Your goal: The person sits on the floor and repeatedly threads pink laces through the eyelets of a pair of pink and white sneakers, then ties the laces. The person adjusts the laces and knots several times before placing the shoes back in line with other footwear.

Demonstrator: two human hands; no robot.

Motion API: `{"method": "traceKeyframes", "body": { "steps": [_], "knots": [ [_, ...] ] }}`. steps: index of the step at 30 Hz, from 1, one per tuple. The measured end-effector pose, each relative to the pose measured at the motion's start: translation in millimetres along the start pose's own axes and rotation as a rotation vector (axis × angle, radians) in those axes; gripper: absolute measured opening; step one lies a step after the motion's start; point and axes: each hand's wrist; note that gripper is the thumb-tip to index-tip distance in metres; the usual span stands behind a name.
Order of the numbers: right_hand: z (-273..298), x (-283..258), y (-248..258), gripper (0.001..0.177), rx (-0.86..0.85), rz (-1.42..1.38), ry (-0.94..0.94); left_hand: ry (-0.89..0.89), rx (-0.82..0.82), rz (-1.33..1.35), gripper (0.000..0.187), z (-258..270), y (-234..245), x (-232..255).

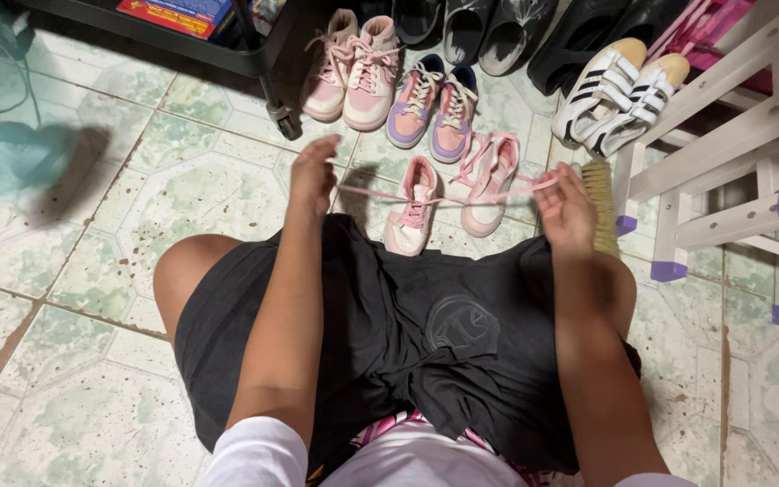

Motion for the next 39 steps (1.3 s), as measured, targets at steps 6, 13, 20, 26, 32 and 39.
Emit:
{"method": "traceKeyframes", "body": {
  "steps": [6, 13, 20, 26, 32, 39],
  "knots": [
    [43, 30, -43, 0.023, -0.102, 0.533, -0.014, -0.288, -0.191, -0.518, 0.014, -5, -16, -45],
    [24, 112, -41, 0.012, -0.321, 0.853, 0.017, -0.307, 0.004, -1.203, 0.014, 23, -36, -81],
    [18, 147, -40, 0.01, -0.244, 1.011, 0.134, -0.254, -0.037, -1.089, 0.014, 39, -52, -85],
    [34, 142, -54, 0.008, -0.248, 1.116, 0.249, -0.27, -0.019, -1.068, 0.018, 40, -56, -88],
    [37, 143, -63, 0.01, -0.235, 1.037, 0.235, -0.308, -0.034, -1.032, 0.017, 29, -52, -107],
    [28, 152, -53, 0.014, -0.188, 0.867, 0.006, 0.003, 0.024, -0.662, 0.014, 12, -40, -138]
  ]
}}
Point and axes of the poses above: each hand's wrist, its own z-axis away from the middle knuckle, its own y-axis out of the back of the hand, x = y × z, and after that the axes turned 11 degrees about x, right-handed
